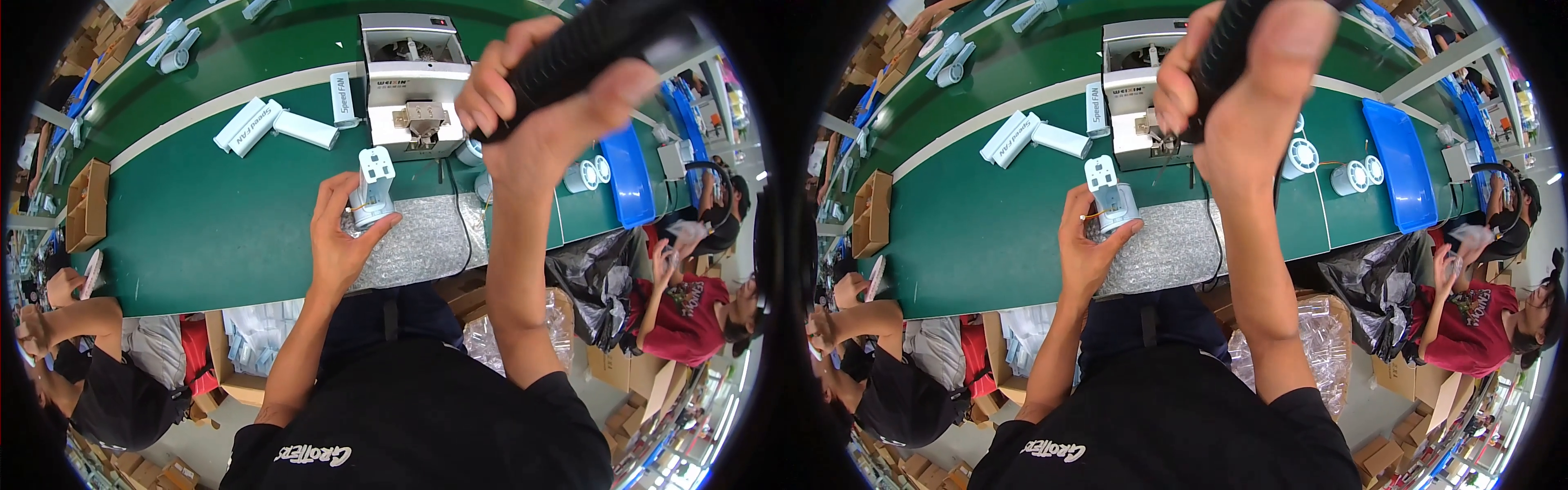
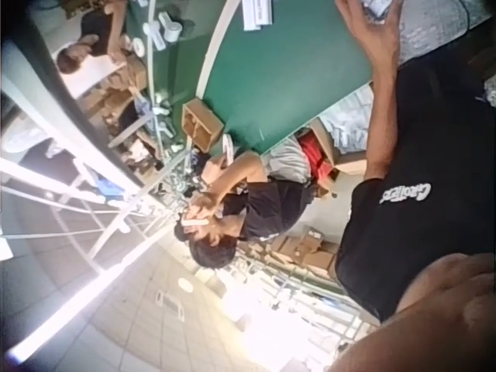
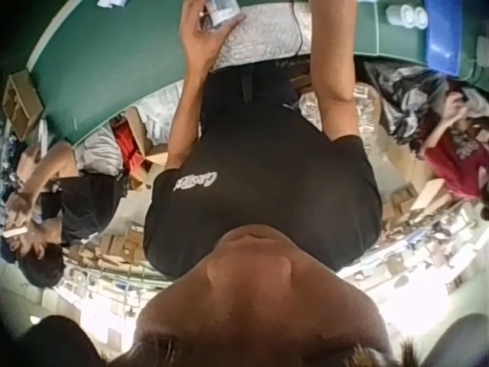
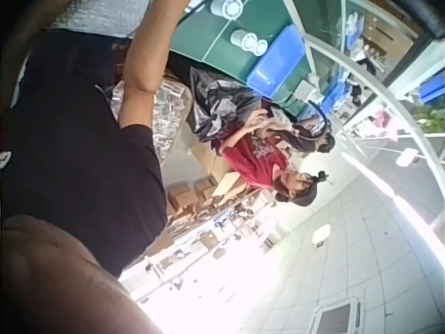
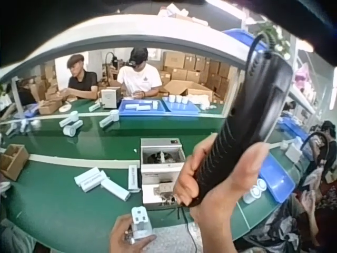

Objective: The person assembles portable handheld fans by hand, joining fan handles, fan housings, and fan blades with screws. An electric screwdriver is used to secure the screws.

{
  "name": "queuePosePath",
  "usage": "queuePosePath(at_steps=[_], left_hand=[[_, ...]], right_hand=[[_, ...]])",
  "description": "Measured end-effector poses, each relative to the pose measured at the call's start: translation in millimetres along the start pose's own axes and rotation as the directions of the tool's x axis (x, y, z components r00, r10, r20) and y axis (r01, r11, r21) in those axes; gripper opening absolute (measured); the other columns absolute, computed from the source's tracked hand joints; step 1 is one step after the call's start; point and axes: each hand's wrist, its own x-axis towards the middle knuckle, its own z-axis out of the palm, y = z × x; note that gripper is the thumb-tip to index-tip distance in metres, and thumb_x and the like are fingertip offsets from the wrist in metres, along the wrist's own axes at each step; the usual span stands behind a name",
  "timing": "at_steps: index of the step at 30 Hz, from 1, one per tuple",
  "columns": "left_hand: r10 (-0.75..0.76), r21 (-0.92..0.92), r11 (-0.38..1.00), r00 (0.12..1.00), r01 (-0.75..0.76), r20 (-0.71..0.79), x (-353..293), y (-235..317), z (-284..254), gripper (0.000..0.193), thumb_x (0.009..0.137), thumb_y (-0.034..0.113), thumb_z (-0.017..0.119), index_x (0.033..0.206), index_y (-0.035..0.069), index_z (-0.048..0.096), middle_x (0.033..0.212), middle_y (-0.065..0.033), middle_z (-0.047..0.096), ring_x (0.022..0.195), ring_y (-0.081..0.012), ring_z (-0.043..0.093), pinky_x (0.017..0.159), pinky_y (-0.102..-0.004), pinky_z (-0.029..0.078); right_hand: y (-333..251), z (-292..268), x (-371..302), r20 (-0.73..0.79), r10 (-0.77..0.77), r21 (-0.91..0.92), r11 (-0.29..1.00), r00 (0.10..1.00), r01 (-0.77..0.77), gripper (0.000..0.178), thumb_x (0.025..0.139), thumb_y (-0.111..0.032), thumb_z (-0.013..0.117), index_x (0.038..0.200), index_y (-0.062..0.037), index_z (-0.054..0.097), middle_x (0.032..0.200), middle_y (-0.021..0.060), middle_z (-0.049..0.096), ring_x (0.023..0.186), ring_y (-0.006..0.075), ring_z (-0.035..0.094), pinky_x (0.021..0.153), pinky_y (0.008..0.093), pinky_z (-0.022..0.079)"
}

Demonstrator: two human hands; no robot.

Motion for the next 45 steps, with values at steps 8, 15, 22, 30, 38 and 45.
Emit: queuePosePath(at_steps=[8,15,22,30,38,45], left_hand=[[0.061,0.014,0.998,0.998,-0.061,-0.008,0.4,-0.5,1.6,0.066,0.071,0.008,0.095,0.131,0.001,0.066,0.124,-0.0117,0.061,0.110,-0.0248,0.064,0.094,-0.0365,0.053],[0.082,0.047,0.996,0.997,-0.081,-0.012,0.5,3.3,2.7,0.065,0.071,0.010,0.095,0.130,0.002,0.068,0.124,-0.0115,0.061,0.109,-0.0246,0.064,0.092,-0.0365,0.054],[0.060,0.073,0.995,0.998,-0.062,0.024,1.7,12.8,0.3,0.066,0.071,0.010,0.095,0.130,-0.001,0.065,0.127,-0.0126,0.062,0.114,-0.0247,0.063,0.096,-0.0350,0.051],[0.126,0.100,0.987,0.992,-0.128,0.021,1.9,9.8,2.7,0.062,0.072,0.012,0.094,0.128,0.001,0.068,0.124,-0.0111,0.061,0.108,-0.0237,0.065,0.088,-0.0358,0.055],[0.044,-0.031,0.999,0.999,-0.045,-0.020,-1.5,-5.2,3.7,0.059,0.073,0.008,0.093,0.125,-0.001,0.066,0.125,-0.0140,0.063,0.112,-0.0269,0.064,0.094,-0.0361,0.052],[0.008,-0.008,1.000,1.000,-0.008,-0.001,-0.3,-2.2,1.3,0.063,0.072,0.010,0.094,0.127,-0.001,0.065,0.125,-0.0144,0.063,0.112,-0.0273,0.064,0.095,-0.0373,0.052]], right_hand=[[-7.5,31.2,-37.2,0.175,-0.113,0.229,0.971,0.978,0.071,0.071,0.093,-0.071,0.056,0.101,-0.0007,0.051,0.064,0.0088,0.057,0.052,0.0140,0.052,0.050,0.0266,0.044],[8.3,40.6,-36.4,0.106,-0.124,0.229,0.969,0.987,0.097,0.051,0.097,-0.045,0.063,0.093,0.0051,0.056,0.058,0.0081,0.054,0.048,0.0125,0.049,0.045,0.0257,0.039],[9.7,42.0,-32.5,0.116,-0.060,0.160,0.986,0.991,0.041,0.062,0.096,-0.057,0.063,0.087,0.0047,0.057,0.058,0.0085,0.054,0.047,0.0123,0.049,0.044,0.0254,0.038],[13.3,34.2,-37.3,0.055,-0.036,0.173,0.985,0.998,0.026,0.076,0.091,-0.072,0.063,0.088,0.0038,0.058,0.058,0.0089,0.055,0.046,0.0132,0.049,0.043,0.0263,0.038],[-1.3,1.7,23.5,-0.052,-0.169,-0.119,0.979,0.984,0.162,0.095,0.080,-0.097,0.044,0.090,-0.0026,0.052,0.056,0.0078,0.047,0.043,0.0193,0.043,0.044,0.0353,0.039],[11.5,15.6,24.2,-0.041,-0.122,-0.279,0.954,0.992,0.105,0.090,0.082,-0.092,0.049,0.090,-0.0023,0.050,0.059,0.0094,0.048,0.044,0.0190,0.044,0.044,0.0339,0.039]])
